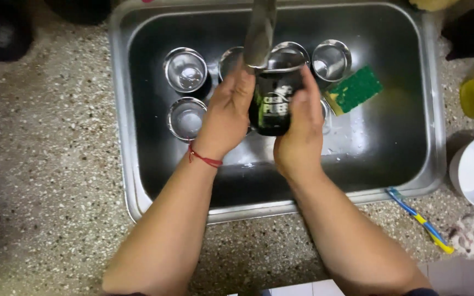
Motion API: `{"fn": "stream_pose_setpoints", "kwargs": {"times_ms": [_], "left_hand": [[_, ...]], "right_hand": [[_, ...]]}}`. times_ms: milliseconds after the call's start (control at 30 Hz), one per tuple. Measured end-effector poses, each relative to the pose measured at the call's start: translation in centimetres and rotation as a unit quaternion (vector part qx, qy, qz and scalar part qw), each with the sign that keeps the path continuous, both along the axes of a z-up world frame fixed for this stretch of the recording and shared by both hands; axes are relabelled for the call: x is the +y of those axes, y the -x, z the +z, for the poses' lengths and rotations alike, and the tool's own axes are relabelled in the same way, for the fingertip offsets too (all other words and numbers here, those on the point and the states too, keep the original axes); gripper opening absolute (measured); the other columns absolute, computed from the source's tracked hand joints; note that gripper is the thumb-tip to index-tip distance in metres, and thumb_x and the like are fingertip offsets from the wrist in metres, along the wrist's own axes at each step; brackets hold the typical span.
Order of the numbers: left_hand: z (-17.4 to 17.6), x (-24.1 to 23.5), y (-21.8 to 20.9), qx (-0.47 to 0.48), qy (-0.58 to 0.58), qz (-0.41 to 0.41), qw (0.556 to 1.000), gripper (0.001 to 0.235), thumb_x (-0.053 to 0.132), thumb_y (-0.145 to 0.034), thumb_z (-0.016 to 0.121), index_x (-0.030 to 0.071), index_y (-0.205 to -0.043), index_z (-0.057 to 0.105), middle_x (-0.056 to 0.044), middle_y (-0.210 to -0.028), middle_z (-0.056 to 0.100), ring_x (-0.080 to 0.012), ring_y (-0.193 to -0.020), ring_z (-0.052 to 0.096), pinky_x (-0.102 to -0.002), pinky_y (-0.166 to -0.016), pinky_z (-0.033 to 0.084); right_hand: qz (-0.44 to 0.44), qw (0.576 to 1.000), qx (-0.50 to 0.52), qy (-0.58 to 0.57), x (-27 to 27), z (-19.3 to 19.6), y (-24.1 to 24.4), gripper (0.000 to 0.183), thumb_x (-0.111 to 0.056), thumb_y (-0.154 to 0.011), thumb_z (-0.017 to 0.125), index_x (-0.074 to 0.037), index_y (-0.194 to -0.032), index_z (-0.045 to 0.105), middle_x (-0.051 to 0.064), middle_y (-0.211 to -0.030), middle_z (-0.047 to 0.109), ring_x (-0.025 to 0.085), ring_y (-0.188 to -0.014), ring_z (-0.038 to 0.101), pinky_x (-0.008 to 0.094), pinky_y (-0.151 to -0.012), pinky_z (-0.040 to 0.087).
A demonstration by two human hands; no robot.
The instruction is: The person scrubs a black metal cup with a toothbrush and steel wool under running water, rinses it, and places it on the counter. Several other metal cups remain in the sink.
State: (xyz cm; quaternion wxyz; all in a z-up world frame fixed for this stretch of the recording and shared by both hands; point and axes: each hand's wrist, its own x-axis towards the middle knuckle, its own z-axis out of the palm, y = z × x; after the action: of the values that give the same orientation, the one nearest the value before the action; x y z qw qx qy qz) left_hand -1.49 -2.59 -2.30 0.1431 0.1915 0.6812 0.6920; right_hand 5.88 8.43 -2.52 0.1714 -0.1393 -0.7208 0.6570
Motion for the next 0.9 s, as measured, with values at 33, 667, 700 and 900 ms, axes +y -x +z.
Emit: {"fn": "stream_pose_setpoints", "kwargs": {"times_ms": [33, 667, 700, 900], "left_hand": [[0.4, 0.4, -0.5, -0.012, 0.007, -0.008, 1.0, 0.072, 0.064, -0.096, 0.026, 0.011, -0.142, 0.044, -0.013, -0.145, 0.054, -0.0252, -0.139, 0.048, -0.034, -0.113, 0.037], [1.4, 3.4, -3.8, -0.006, 0.007, -0.143, 0.99, 0.069, 0.052, -0.101, 0.034, 0.007, -0.152, 0.026, -0.014, -0.159, 0.033, -0.0244, -0.149, 0.028, -0.037, -0.121, 0.023], [1.2, 3.9, -4.4, -0.009, -0.008, -0.163, 0.987, 0.069, 0.052, -0.101, 0.034, 0.007, -0.152, 0.026, -0.014, -0.159, 0.033, -0.0244, -0.149, 0.028, -0.037, -0.121, 0.023], [3.3, 5.3, -6.0, -0.354, -0.071, -0.171, 0.917, 0.061, 0.004, -0.072, 0.071, 0.006, -0.132, 0.057, -0.009, -0.125, 0.068, -0.0157, -0.115, 0.062, -0.028, -0.1, 0.05]], "right_hand": [[-0.112, 0.988, 0.037, 0.098, -0.2, -0.6, 0.2, 0.05, -0.035, -0.101, 0.044, -0.005, -0.141, 0.044, 0.015, -0.143, 0.048, 0.022, -0.134, 0.045, 0.033, -0.11, 0.039], [-0.074, 0.976, -0.122, -0.162, 4.5, 4.4, -4.2, 0.068, -0.04, -0.082, 0.068, -0.006, -0.137, 0.047, 0.01, -0.135, 0.056, 0.019, -0.124, 0.054, 0.033, -0.105, 0.041], [-0.094, 0.972, -0.13, -0.174, 5.3, 4.9, -5.6, 0.068, -0.04, -0.082, 0.068, -0.006, -0.137, 0.047, 0.01, -0.135, 0.056, 0.019, -0.124, 0.054, 0.033, -0.105, 0.041], [0.059, 0.976, -0.068, -0.199, 8.5, 6.9, -10.5, 0.061, -0.044, -0.099, 0.05, -0.003, -0.144, 0.046, 0.012, -0.142, 0.057, 0.019, -0.132, 0.051, 0.035, -0.113, 0.039]]}}
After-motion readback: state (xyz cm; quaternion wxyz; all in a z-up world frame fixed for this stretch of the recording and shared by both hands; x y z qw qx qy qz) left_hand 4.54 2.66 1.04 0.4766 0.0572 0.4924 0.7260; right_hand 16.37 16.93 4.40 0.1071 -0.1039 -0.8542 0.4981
